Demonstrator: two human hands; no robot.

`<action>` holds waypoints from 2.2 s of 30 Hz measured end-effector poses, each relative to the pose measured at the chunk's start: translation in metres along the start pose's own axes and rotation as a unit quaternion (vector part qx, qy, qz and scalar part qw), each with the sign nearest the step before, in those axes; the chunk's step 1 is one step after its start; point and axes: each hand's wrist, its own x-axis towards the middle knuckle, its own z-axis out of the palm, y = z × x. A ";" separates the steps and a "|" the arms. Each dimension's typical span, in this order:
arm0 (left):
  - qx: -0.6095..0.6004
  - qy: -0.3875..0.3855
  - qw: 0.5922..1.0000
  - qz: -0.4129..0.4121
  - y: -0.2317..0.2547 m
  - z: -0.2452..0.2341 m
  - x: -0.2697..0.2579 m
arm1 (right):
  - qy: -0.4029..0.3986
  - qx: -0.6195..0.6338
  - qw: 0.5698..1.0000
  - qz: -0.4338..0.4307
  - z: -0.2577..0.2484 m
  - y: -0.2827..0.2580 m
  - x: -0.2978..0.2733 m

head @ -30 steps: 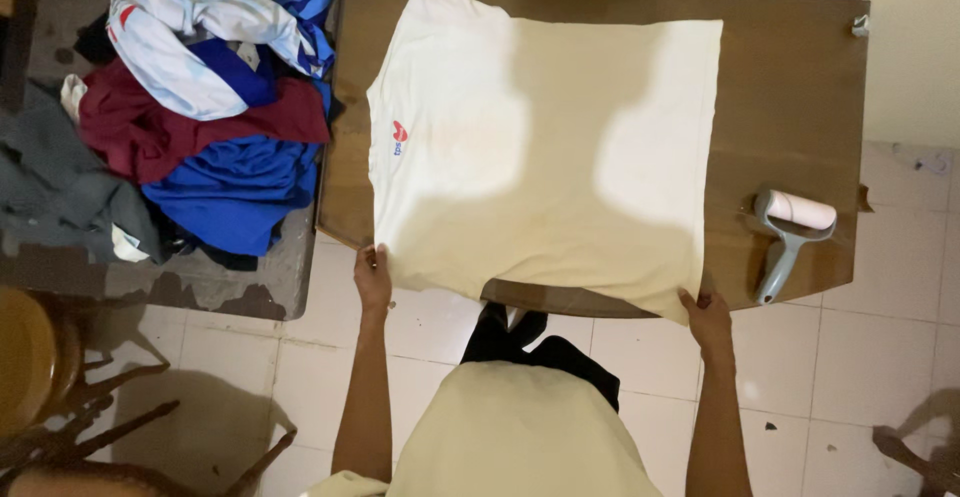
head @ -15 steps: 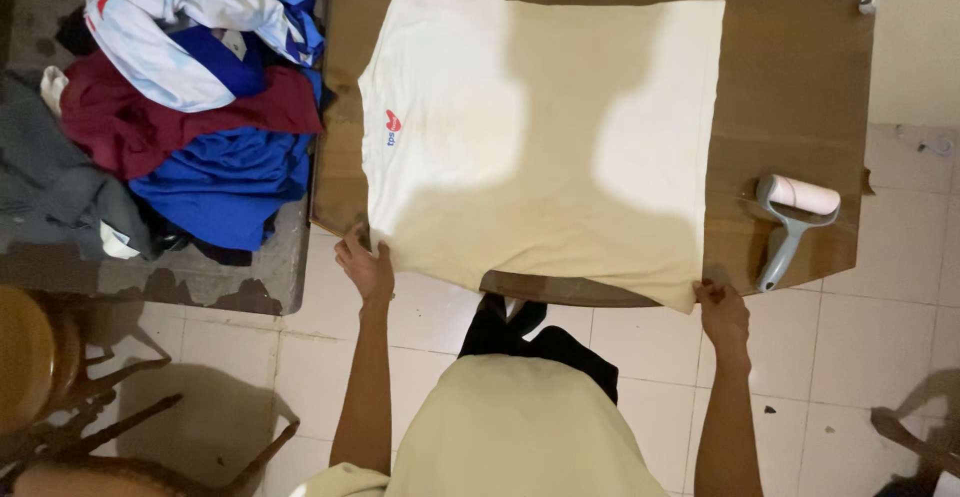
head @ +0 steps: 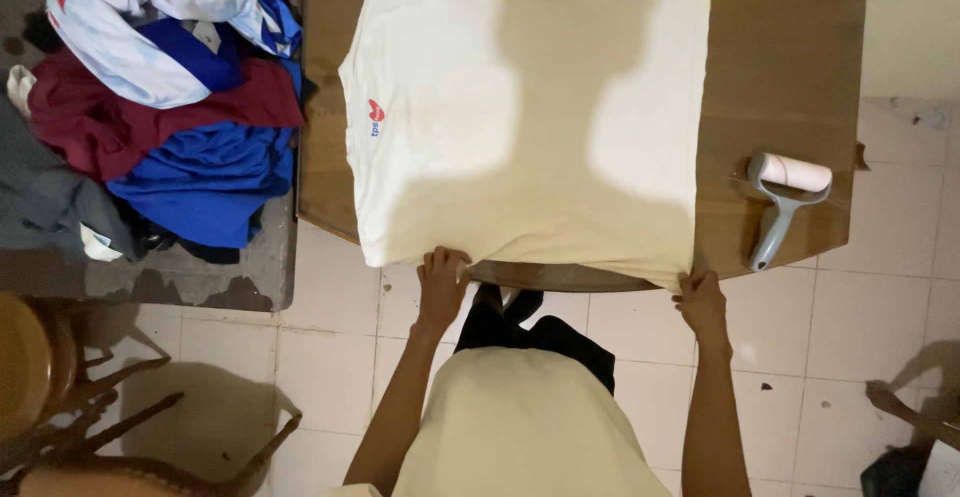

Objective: The person uses a lint roller on a t-shirt laid on a table, then folds the shirt and places it on a shelf inside a wooden wardrobe.

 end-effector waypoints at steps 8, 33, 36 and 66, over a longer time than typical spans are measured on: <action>-0.068 0.023 0.997 0.010 -0.002 -0.018 -0.001 | -0.016 0.098 0.992 0.071 0.004 -0.017 -0.016; -0.215 0.138 0.955 -0.149 -0.086 -0.049 0.061 | 0.000 -0.051 0.987 -0.152 0.012 -0.098 -0.003; -0.231 0.186 0.939 -0.172 -0.120 -0.051 0.087 | -0.068 -0.033 0.987 -0.139 0.040 -0.154 -0.007; -0.104 0.136 0.972 0.161 -0.084 -0.114 0.455 | -0.040 0.026 0.989 -0.138 0.057 -0.333 0.192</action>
